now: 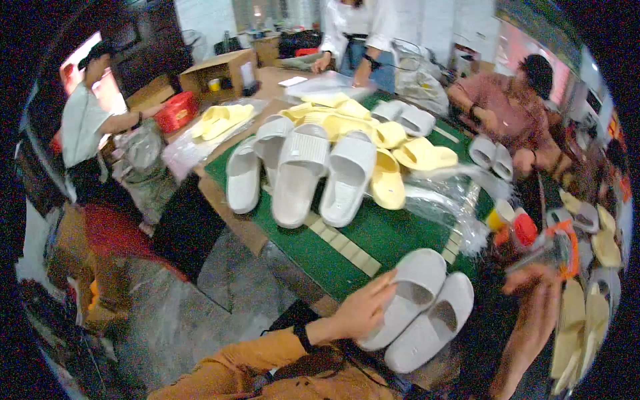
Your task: Cleaning and removing small adhesive tags from mass-produced white sandals at a work table.
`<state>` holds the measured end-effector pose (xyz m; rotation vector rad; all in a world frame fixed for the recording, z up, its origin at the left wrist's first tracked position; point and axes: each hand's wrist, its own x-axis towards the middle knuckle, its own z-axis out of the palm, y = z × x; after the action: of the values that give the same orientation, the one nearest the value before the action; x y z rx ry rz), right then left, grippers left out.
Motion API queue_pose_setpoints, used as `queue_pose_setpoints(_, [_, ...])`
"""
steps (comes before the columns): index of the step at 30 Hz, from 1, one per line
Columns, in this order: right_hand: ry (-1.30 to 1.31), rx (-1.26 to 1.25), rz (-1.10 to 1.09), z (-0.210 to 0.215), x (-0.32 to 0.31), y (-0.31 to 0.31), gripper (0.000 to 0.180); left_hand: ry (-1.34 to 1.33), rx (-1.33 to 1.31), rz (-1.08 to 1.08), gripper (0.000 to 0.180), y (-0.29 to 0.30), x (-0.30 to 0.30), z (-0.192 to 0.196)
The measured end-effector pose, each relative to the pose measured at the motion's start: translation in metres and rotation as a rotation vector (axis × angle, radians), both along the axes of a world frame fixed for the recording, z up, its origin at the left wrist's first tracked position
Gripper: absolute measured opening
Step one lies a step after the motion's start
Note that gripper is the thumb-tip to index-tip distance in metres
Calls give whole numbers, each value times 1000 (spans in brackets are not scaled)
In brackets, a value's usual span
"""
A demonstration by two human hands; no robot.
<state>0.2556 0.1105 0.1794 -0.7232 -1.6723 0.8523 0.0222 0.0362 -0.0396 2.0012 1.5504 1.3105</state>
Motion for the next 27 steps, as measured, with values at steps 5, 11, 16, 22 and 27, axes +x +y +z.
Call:
queue_pose_setpoints(5, [204, 233, -245, 10, -31, 26, 29, 111, -27, 90, 48, -4, -13, 13])
queue_pose_setpoints(11, [-383, 70, -114, -89, -38, 32, 21, 62, -30, 49, 52, -3, -9, 25])
queue_pose_setpoints(16, [-534, 177, -150, -161, -46, 38, 17, 75, -61, 19, 53, -3, -3, 27])
queue_pose_setpoints(22, [-650, 399, -251, -161, -57, 31, 25, 613, -88, 10, 57, -21, -18, 75])
queue_pose_setpoints(27, [-637, 387, -316, -167, -56, 32, 24, 699, -22, -202, 56, -38, 16, 177])
